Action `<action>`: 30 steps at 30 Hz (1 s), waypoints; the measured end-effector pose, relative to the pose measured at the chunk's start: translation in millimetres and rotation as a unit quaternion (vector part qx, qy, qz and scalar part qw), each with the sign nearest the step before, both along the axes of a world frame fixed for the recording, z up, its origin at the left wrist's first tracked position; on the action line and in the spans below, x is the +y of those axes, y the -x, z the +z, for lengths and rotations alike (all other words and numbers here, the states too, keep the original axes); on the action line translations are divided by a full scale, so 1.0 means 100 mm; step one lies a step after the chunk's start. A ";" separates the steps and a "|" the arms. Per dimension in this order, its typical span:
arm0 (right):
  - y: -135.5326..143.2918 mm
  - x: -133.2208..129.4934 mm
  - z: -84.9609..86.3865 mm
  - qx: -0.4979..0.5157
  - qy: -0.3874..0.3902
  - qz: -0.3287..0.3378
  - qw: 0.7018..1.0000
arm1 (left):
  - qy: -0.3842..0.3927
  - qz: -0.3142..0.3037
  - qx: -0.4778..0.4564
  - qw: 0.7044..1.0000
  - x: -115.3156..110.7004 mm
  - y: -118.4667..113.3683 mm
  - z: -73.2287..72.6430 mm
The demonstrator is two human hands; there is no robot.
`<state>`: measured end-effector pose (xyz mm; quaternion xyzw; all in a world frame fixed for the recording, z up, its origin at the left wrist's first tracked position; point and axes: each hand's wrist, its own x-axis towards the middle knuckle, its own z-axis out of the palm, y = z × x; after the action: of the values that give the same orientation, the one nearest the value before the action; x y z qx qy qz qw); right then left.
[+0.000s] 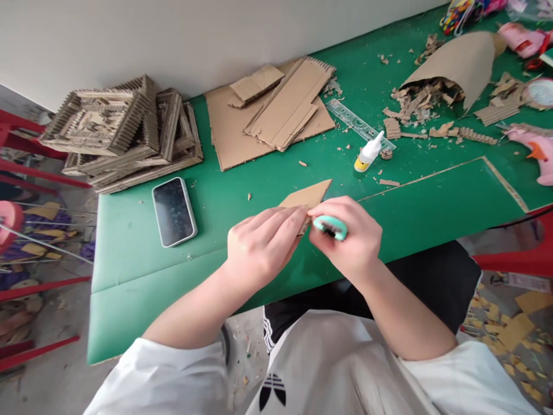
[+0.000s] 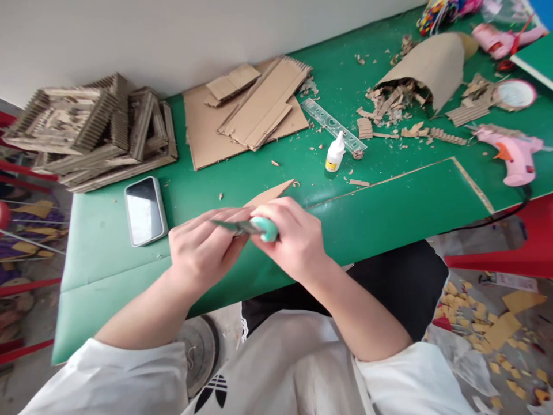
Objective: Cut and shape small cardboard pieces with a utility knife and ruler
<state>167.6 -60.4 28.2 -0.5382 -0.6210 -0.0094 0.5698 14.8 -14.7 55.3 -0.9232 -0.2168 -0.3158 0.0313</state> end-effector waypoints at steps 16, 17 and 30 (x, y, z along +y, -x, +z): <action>-0.09 -0.08 0.03 -0.047 0.002 0.057 0.997 | 0.007 -0.013 -0.006 1.000 0.01 0.00 0.00; -0.08 -0.07 0.03 -0.050 -0.002 0.055 0.997 | -0.001 -0.010 -0.004 1.000 0.01 -0.01 0.00; -0.07 0.00 -0.13 0.060 0.023 -0.096 0.993 | -0.034 -0.010 -0.051 0.998 -0.03 -0.01 -0.06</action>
<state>174.2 -60.5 15.0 -0.6080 -0.5309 -0.0176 0.5901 15.5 -17.2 49.4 -0.9065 -0.1979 -0.3699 0.0480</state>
